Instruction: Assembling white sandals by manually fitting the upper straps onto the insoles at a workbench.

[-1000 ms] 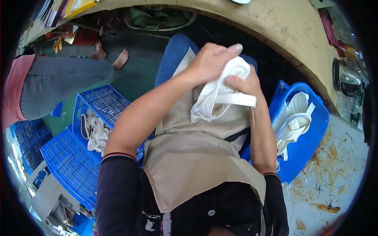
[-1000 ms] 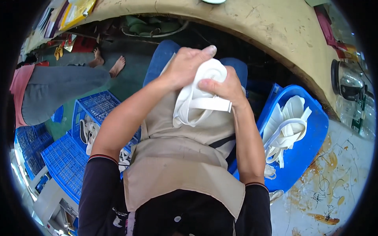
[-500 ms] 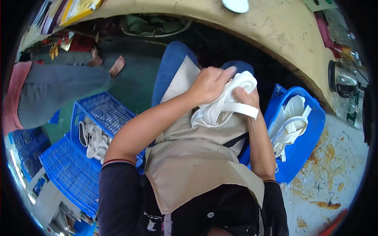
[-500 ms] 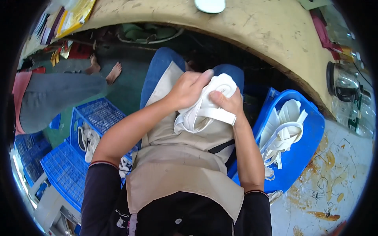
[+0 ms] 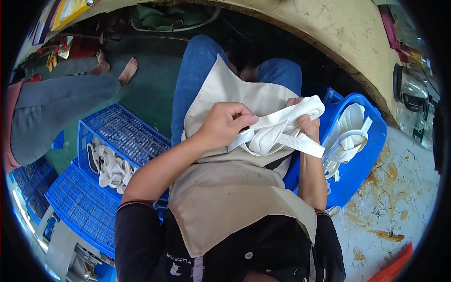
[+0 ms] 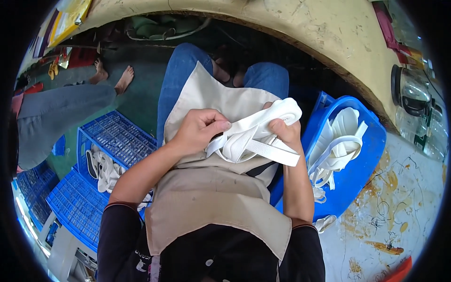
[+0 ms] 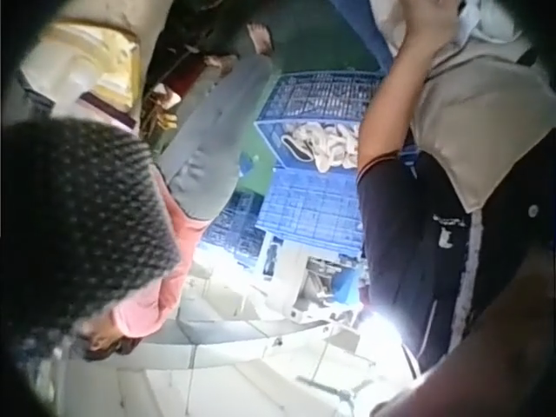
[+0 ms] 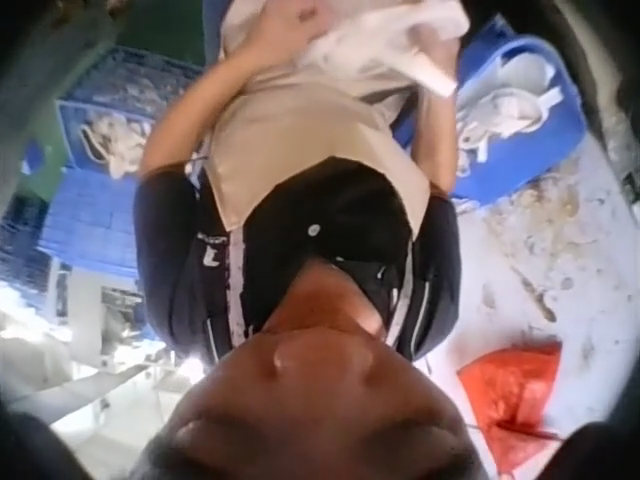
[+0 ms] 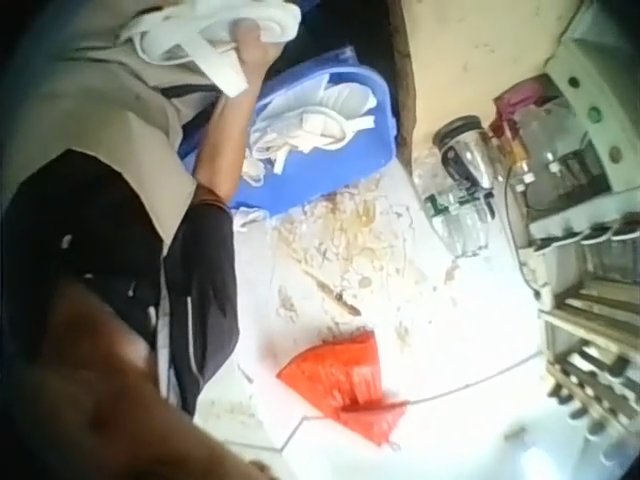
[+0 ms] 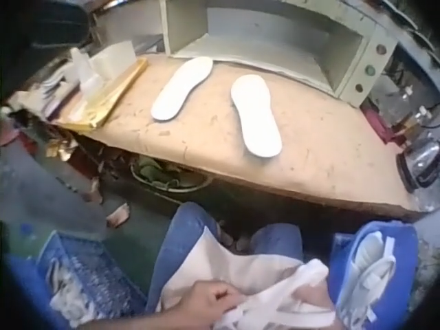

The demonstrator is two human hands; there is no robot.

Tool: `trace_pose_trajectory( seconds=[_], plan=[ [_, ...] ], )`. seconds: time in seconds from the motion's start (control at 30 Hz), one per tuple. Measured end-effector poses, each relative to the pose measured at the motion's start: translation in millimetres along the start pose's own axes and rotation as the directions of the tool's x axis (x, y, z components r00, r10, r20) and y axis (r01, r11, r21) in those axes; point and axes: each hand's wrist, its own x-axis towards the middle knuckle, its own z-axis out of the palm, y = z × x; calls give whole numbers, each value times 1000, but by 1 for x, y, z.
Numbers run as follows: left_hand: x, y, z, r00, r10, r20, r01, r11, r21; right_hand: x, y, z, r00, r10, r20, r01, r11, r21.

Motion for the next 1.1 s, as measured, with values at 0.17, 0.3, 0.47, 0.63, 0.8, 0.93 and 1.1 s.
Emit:
trace_pose_trajectory(
  seconds=[0.17,0.3,0.47,0.63,0.8,0.93,1.1],
  plan=[
    [12,7,7,997,-7,80,32,947,-319,0,-5,11,1000,-15,-5,15,1000,22],
    [10,-6,10,998,57,7,-54,967,-250,2,0,5,999,22,42,-26,995,98],
    [12,4,14,995,96,40,-75,927,-369,2,-2,16,999,0,40,-5,993,120],
    [8,15,11,1000,17,25,-10,967,-253,7,-2,21,994,-19,106,2,987,161],
    [9,22,17,989,-116,97,136,961,-242,2,-15,26,993,-12,121,-2,993,116],
    [2,27,21,972,220,-84,-221,975,-4,6,-27,32,980,-40,195,37,999,23],
    [-9,38,10,735,676,-52,-608,691,392,10,-36,48,993,-33,110,50,986,-160]
  ],
)
